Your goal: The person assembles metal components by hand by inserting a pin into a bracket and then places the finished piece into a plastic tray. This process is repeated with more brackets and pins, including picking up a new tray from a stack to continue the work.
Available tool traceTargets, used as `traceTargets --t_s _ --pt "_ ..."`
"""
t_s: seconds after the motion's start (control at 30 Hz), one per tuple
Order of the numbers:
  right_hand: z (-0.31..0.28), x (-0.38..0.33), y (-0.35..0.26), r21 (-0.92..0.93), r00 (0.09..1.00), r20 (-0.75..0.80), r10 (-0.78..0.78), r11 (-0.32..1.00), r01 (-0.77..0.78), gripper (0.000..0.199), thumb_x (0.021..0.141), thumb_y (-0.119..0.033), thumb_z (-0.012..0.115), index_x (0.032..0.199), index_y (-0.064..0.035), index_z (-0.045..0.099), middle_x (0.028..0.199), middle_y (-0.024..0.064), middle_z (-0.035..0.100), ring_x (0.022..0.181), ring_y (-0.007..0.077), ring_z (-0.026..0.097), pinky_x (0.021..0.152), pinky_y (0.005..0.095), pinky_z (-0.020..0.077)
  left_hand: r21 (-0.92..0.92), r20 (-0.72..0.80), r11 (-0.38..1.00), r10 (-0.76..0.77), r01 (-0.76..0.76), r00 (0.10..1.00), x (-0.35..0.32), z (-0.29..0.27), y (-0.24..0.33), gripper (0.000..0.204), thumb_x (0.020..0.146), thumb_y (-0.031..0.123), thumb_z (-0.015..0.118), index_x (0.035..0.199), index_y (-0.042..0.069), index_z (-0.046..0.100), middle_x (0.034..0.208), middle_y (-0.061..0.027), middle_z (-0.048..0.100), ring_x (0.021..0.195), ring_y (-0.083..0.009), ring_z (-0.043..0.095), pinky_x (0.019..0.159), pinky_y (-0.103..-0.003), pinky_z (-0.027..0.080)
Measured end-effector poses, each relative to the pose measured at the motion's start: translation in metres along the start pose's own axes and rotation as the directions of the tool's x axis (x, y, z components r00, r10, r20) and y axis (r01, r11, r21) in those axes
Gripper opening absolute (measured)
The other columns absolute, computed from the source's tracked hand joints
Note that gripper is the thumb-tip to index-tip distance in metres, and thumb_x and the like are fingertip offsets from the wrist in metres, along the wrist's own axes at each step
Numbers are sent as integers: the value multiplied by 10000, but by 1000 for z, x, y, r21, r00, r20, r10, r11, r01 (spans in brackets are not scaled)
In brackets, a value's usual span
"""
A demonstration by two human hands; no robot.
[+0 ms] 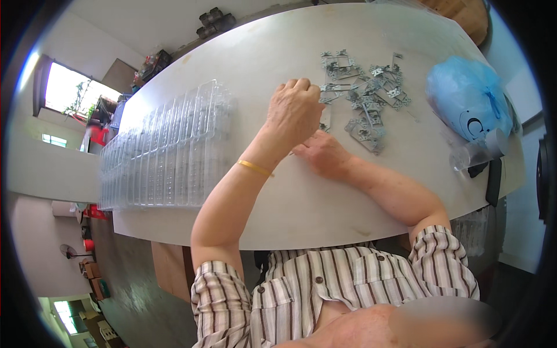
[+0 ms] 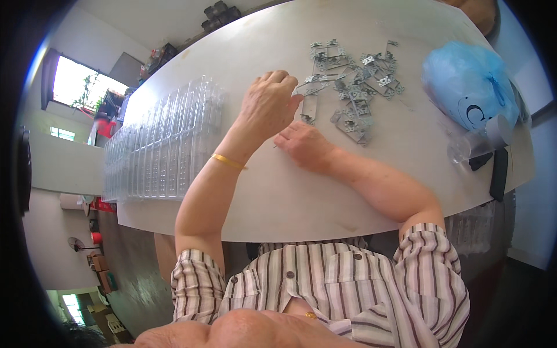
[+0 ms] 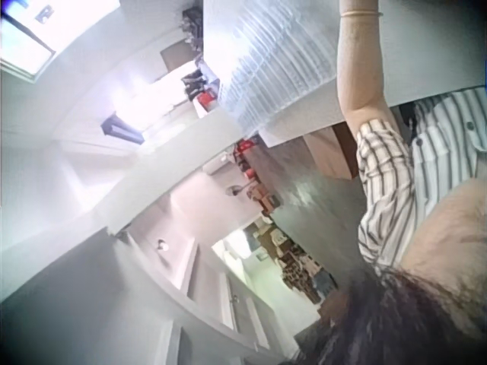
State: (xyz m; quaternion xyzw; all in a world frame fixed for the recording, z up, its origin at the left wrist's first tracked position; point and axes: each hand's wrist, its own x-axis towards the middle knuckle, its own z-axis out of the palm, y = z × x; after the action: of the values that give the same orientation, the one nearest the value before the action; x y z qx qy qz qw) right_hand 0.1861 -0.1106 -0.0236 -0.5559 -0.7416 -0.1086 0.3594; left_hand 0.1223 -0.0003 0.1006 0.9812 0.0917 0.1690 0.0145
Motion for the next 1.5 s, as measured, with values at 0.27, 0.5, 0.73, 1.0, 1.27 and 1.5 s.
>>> traceTargets --t_s 0.27,0.5,0.73,1.0,1.27,1.5 --pt "-10 2 -1 33 993 118 19 999 -24 111 820 -90 591 922 -61 623 898 75 610 893 256 597 801 390 494 -62 333 974 -187 219 924 33 77 -36 448 845 329 718 1141 -4 673 1141 -178 640 1131 -344 575 968 -408 471" --pt "-4 2 -5 39 989 121 83 995 -89 107 829 -95 585 922 -61 624 911 87 610 907 267 592 815 412 498 -137 311 979 -100 149 945 29 70 -39 387 828 318 725 1054 4 709 1001 -176 661 1028 -328 611 895 -411 489" --pt "-1 -2 3 -74 990 120 73 995 -65 102 828 -91 584 917 -55 618 960 108 615 982 287 592 864 420 502 -487 712 572 -178 660 680 8 27 -25 370 880 374 659 927 9 702 750 -70 618 707 -178 602 680 -299 476" --pt "-9 -6 -16 -51 983 76 166 985 -162 61 844 -78 622 903 -63 627 995 108 647 959 297 630 864 416 515 -889 440 -12 -299 458 847 -67 44 -40 330 967 303 655 1015 -22 619 819 -29 613 701 -106 594 666 -266 497" --pt "-18 -19 -21 649 636 -87 766 529 -547 117 1036 -167 542 1104 -85 588 1005 22 638 899 120 633 786 286 505 -732 -53 623 -455 275 889 -110 60 -15 340 903 223 728 1075 -15 556 809 -66 629 619 -126 567 614 -276 494" --pt "-25 5 -17 756 664 -128 736 506 -415 105 1025 -154 578 1083 -67 587 970 8 637 828 88 629 724 247 513 -730 -107 654 -395 197 913 -119 66 -6 348 874 178 753 1101 6 552 806 -89 642 626 -161 608 604 -312 520"
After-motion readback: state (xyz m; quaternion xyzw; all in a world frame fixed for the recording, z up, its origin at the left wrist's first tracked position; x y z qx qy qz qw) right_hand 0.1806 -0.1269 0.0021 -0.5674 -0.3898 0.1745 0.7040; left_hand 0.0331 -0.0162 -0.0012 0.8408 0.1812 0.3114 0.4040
